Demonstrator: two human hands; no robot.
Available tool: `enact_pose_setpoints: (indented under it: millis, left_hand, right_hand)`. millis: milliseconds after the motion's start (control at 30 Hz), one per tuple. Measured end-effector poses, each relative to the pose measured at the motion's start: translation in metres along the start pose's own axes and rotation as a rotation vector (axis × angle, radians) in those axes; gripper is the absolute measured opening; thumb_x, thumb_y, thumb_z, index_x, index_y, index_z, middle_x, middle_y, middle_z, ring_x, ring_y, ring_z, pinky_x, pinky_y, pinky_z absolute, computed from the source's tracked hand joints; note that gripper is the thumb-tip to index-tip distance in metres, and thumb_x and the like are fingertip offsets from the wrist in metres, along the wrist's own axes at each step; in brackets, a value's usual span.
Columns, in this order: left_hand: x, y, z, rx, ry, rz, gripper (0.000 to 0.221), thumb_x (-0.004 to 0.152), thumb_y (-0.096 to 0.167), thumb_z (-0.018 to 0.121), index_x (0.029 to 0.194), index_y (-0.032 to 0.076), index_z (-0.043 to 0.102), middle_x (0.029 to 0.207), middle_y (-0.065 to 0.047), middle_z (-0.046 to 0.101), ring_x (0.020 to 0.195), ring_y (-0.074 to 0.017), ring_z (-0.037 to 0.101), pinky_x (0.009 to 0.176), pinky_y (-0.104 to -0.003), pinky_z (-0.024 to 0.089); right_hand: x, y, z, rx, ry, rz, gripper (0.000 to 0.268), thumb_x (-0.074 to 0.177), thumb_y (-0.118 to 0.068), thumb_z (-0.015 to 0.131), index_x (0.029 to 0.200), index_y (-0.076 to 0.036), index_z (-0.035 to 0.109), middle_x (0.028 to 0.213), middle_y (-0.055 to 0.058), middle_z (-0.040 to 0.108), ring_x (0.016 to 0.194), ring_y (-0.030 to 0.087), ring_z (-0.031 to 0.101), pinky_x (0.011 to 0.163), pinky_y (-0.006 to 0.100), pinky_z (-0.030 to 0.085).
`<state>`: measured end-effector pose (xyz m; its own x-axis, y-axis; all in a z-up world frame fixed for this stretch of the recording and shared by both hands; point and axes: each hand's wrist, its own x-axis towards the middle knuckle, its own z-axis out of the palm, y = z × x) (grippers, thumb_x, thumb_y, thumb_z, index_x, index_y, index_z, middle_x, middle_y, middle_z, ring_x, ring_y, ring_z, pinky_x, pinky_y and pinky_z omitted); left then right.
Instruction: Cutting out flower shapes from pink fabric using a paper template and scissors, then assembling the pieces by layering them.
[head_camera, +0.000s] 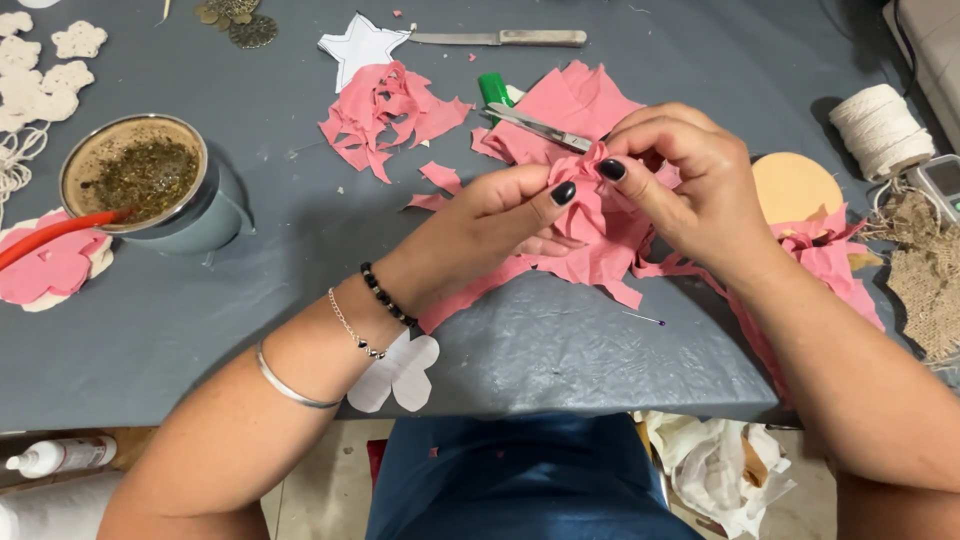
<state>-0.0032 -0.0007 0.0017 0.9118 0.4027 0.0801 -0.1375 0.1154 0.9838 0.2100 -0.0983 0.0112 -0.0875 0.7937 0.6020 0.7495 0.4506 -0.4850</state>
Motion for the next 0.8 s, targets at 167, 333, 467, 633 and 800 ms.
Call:
enact_pose_setpoints:
  millis: [167, 333, 467, 633, 800]
  left_hand:
    - [0.005, -0.007, -0.003, -0.048, 0.028, -0.046, 0.027, 0.098, 0.033, 0.055, 0.078, 0.019, 0.045, 0.08, 0.006, 0.044, 0.088, -0.0109, 0.067, 0.101, -0.04, 0.062]
    - [0.006, -0.012, -0.004, -0.095, 0.066, 0.028, 0.029, 0.097, 0.03, 0.057, 0.075, 0.019, 0.044, 0.075, 0.008, 0.037, 0.069, -0.0004, 0.051, 0.093, -0.035, 0.066]
    - [0.005, -0.007, -0.002, -0.063, 0.116, 0.04, 0.028, 0.097, 0.025, 0.051, 0.072, 0.018, 0.039, 0.069, 0.008, 0.03, 0.063, -0.0012, 0.038, 0.102, -0.044, 0.064]
    - [0.004, -0.005, 0.003, -0.028, 0.202, 0.023, 0.028, 0.095, 0.02, 0.051, 0.067, 0.015, 0.045, 0.07, 0.008, 0.035, 0.073, 0.0002, 0.049, 0.102, -0.043, 0.065]
    - [0.005, -0.012, 0.001, 0.026, 0.173, 0.104, 0.031, 0.099, 0.026, 0.052, 0.071, 0.018, 0.039, 0.073, 0.009, 0.033, 0.069, -0.0014, 0.037, 0.094, -0.037, 0.065]
  right_hand:
    - [0.001, -0.001, 0.001, 0.049, 0.009, 0.073, 0.014, 0.11, -0.013, 0.063, 0.105, -0.001, 0.066, 0.105, 0.013, 0.069, 0.103, 0.023, 0.064, 0.094, 0.036, 0.051]
    - [-0.008, 0.004, 0.01, 0.124, 0.131, 0.224, 0.02, 0.109, -0.011, 0.071, 0.111, -0.008, 0.052, 0.098, 0.002, 0.056, 0.078, 0.008, 0.053, 0.069, 0.022, 0.041]
    - [-0.001, -0.009, 0.002, 0.039, 0.025, 0.036, 0.012, 0.108, -0.015, 0.07, 0.101, -0.005, 0.071, 0.095, 0.006, 0.071, 0.087, 0.016, 0.058, 0.083, 0.032, 0.044]
    - [-0.004, -0.01, 0.011, 0.049, 0.0, 0.209, 0.033, 0.086, -0.014, 0.091, 0.11, -0.005, 0.07, 0.101, 0.004, 0.071, 0.081, 0.008, 0.063, 0.073, 0.021, 0.053]
    - [-0.005, -0.015, 0.014, 0.027, 0.017, 0.217, 0.021, 0.093, 0.0, 0.078, 0.111, -0.003, 0.068, 0.102, 0.004, 0.071, 0.081, 0.009, 0.064, 0.071, 0.021, 0.053]
